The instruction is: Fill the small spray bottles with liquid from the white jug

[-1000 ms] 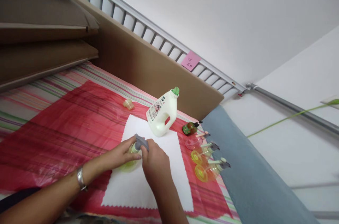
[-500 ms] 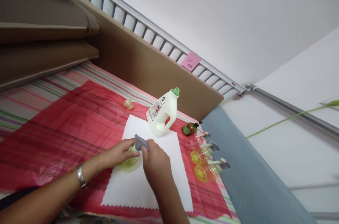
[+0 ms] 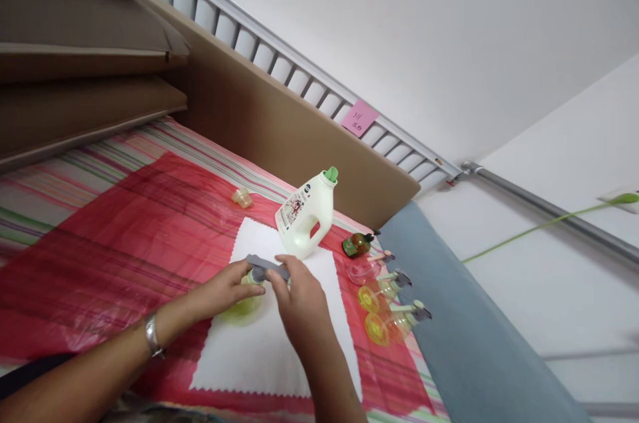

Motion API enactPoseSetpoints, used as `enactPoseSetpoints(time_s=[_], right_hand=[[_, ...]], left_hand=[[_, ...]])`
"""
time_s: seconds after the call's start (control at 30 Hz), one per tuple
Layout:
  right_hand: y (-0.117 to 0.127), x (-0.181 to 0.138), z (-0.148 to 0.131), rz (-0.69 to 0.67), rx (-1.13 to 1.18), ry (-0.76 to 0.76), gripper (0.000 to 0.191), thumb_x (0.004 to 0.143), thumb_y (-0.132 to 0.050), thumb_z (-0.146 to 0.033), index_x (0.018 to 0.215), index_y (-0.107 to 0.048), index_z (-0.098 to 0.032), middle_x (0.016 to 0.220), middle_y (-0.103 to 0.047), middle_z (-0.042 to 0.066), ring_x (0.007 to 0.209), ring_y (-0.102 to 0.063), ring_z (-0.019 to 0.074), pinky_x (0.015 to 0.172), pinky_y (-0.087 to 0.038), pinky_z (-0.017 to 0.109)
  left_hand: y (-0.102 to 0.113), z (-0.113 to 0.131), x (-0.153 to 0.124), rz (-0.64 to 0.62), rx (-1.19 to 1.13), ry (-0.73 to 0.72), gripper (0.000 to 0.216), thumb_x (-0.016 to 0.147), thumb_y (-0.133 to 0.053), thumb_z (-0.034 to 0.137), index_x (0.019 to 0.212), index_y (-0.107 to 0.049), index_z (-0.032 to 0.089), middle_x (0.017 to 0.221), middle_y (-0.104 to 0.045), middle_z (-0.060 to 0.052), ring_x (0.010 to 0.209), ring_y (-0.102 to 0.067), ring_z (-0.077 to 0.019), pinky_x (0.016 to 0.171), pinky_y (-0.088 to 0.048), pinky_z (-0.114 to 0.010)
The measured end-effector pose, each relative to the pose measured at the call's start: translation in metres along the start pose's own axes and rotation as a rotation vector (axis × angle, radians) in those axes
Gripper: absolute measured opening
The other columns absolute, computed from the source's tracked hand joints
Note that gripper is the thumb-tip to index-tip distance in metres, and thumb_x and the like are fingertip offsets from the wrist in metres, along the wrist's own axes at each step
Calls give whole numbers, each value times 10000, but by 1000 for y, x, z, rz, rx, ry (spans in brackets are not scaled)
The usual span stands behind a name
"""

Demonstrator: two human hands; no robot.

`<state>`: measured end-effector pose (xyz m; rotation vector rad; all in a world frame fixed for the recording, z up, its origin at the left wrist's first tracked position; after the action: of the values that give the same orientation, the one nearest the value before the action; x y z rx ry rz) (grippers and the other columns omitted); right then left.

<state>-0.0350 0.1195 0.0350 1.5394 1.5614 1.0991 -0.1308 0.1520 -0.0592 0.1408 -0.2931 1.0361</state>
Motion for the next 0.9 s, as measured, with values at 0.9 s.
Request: enactPoseSetpoints(time_s=[0.9], right_hand=[[-105, -11, 52, 5, 289, -10, 633, 627, -675, -262, 1222, -467, -190, 1180, -574, 86, 1103, -524, 264, 963, -411, 414]], left_hand=[[67, 50, -5, 315, -905, -121, 233, 763, -647, 303, 934, -661, 145, 1071, -661, -112, 1068, -566, -259, 933, -422, -414]])
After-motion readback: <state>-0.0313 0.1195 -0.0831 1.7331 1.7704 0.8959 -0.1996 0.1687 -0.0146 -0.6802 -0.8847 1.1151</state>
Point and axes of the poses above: each hand's wrist, its own x-axis towards the middle knuckle, its own y-axis out of the back of the hand, z = x × y, the point moved 8 cm from there along x, towards the middle knuckle
